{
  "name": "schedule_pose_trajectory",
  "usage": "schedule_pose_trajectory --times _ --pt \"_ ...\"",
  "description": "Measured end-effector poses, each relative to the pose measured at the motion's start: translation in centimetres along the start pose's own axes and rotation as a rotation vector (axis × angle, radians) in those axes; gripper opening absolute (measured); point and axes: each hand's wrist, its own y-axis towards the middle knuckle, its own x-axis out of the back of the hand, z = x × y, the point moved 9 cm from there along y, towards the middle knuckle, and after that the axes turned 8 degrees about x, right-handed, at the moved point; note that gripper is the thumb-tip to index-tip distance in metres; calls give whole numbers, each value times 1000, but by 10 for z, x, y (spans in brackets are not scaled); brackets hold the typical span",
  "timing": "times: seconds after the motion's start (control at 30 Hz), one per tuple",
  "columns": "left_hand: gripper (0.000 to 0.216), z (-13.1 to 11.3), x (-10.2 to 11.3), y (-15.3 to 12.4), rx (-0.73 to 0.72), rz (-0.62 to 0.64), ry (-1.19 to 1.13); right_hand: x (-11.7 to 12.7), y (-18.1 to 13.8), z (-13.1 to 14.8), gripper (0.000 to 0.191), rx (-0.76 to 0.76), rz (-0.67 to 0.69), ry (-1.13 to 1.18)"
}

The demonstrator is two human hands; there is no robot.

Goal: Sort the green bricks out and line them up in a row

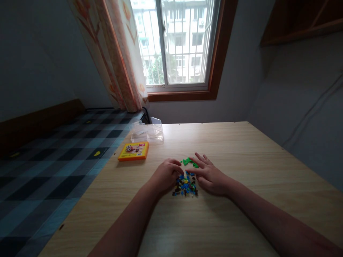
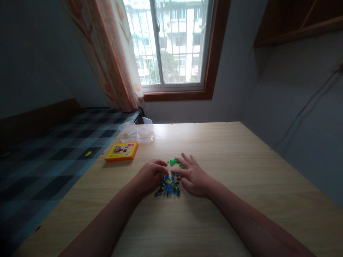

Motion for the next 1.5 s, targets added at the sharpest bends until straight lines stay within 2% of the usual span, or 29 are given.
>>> schedule_pose_trajectory --times 0.23,0.37,0.5,0.63,0.83,1.0,1.27,1.5 --pt "33 -1 8 -5 17 -85 40 4 -2 -4 44 5 -16 82" --pt "40 -10 2 -7 -63 -20 23 5 -2 -2 50 9 -10 98" --pt "40 -8 -2 -6 -80 29 70 3 -2 1 44 26 11 90" --pt "39 -9 1 -7 -88 36 89 6 -2 2 44 40 -11 82" --pt "49 -15 -1 -10 -120 59 95 6 -2 2 43 64 -19 82" --pt "51 -16 -2 -10 -136 73 109 13 -4 1 40 61 -82 89" --pt "51 -13 6 -10 -103 -5 183 19 -6 -2 41 20 -133 85" --pt "48 -19 0 -12 -160 59 167 22 -6 -6 40 1 -174 62"
